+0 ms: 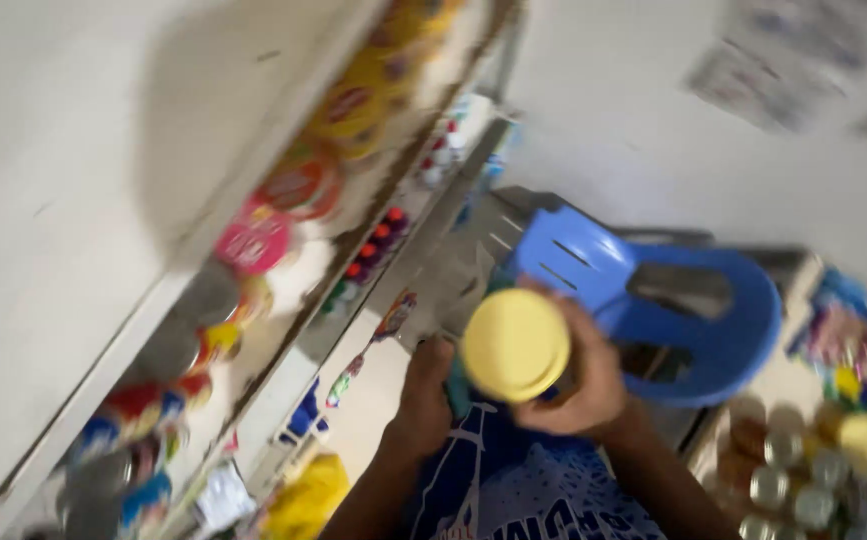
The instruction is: Wiping down a yellow container with a sponge and placing it onto a shelf in a grocery store.
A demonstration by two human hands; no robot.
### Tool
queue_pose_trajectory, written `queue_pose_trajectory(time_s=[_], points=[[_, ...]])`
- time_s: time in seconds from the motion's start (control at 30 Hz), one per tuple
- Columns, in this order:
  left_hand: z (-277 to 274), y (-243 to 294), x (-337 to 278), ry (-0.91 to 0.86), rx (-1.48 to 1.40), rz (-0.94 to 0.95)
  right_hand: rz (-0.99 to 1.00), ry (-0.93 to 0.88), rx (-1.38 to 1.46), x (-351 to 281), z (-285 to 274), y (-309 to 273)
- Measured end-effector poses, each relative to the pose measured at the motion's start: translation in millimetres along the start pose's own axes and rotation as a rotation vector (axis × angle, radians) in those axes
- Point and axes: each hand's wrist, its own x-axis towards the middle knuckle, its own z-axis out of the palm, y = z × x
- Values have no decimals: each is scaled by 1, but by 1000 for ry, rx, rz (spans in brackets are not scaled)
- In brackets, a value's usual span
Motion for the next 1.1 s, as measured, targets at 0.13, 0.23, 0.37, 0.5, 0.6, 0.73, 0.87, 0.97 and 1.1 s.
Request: queue_pose_trajectory(time_s=[0.13, 0.23, 0.37, 0.5, 0.6, 0.73, 0.87, 0.97, 1.1], points=[[-49, -48, -17, 373, 516, 386, 120, -455, 116, 17, 12, 9], [-45, -63, -25, 545, 1034, 750, 208, -694, 45, 40, 11, 23], [17, -16, -21, 680, 929, 652, 187, -759, -67, 60, 0, 69], [59, -41, -21, 934, 874, 694, -56, -761, -79, 98, 9, 70], [78, -46, -17, 1016, 661, 593, -303, -718, 128, 94, 14, 95], [74, -103, -26, 1382, 487, 487, -175, -1168, 289, 76, 27, 94], [96, -101, -61, 1559, 1017, 747, -336, -1194, 549, 68, 62, 60], [151, -2, -94, 1374, 59, 697, -327, -1085, 611, 63, 84, 26], [171, -14, -116, 1441, 126, 775, -314, -1070, 691, 36, 90, -8]])
